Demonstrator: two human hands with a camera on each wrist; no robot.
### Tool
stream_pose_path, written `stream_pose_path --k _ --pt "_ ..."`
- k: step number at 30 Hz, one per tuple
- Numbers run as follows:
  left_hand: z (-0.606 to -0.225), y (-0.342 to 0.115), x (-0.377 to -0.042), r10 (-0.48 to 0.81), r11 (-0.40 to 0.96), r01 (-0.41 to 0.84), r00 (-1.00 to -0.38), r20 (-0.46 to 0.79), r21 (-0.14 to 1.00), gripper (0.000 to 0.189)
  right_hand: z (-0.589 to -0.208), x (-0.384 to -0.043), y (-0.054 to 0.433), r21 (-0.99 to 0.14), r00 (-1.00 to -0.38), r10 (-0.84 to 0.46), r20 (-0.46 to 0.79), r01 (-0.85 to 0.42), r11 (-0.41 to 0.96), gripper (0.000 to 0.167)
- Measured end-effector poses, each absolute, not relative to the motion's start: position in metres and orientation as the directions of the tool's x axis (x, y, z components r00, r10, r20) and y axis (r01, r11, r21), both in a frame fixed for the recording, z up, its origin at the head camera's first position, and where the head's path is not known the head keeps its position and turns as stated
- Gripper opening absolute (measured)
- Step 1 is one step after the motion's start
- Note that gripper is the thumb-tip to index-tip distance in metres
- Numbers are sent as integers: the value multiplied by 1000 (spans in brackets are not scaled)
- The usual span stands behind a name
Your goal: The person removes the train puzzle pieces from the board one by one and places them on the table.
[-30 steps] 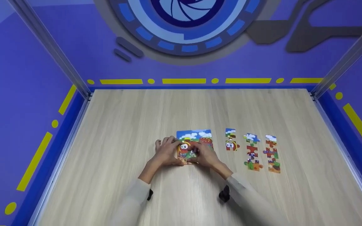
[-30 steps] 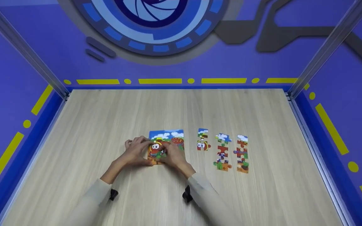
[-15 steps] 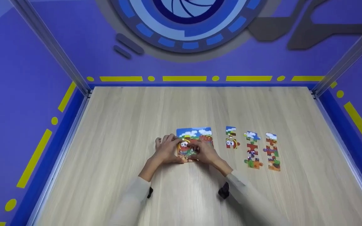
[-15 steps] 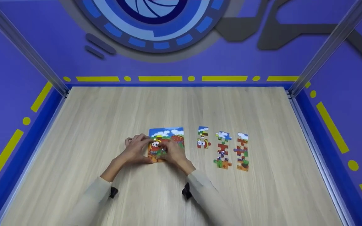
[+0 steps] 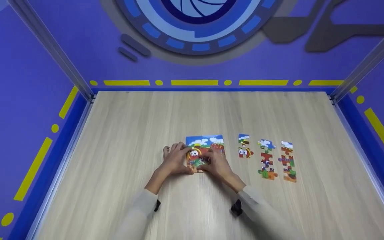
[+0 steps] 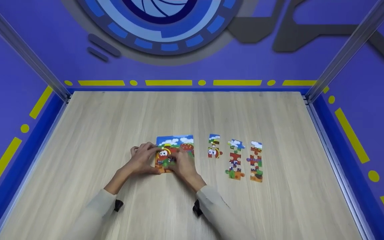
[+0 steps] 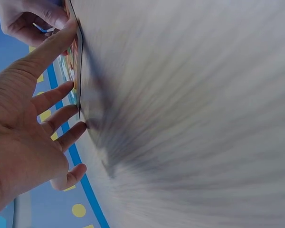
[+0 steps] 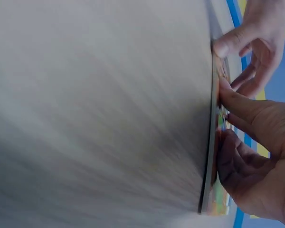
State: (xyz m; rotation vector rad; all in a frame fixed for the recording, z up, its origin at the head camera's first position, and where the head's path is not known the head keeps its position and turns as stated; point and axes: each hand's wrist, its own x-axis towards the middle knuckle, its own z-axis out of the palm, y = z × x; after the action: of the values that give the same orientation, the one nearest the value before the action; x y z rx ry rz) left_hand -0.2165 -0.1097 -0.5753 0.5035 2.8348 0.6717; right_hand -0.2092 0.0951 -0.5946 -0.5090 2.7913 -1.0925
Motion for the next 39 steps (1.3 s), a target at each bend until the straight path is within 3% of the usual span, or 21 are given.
stream_pose_path --k 20,27,39 --pt "-579 -103 -215 368 824 283 -926 -84 492 85 -597 -198 102 -721 -930 -349 118 -322 614 26" --pt "-580 -106 -215 372 815 290 -926 -70 501 82 -594 -194 109 -806 -931 -348 106 -285 519 19" --pt "-578 -112 -213 382 805 310 -923 -42 506 82 -582 -187 130 -875 -948 -318 29 -178 450 29"
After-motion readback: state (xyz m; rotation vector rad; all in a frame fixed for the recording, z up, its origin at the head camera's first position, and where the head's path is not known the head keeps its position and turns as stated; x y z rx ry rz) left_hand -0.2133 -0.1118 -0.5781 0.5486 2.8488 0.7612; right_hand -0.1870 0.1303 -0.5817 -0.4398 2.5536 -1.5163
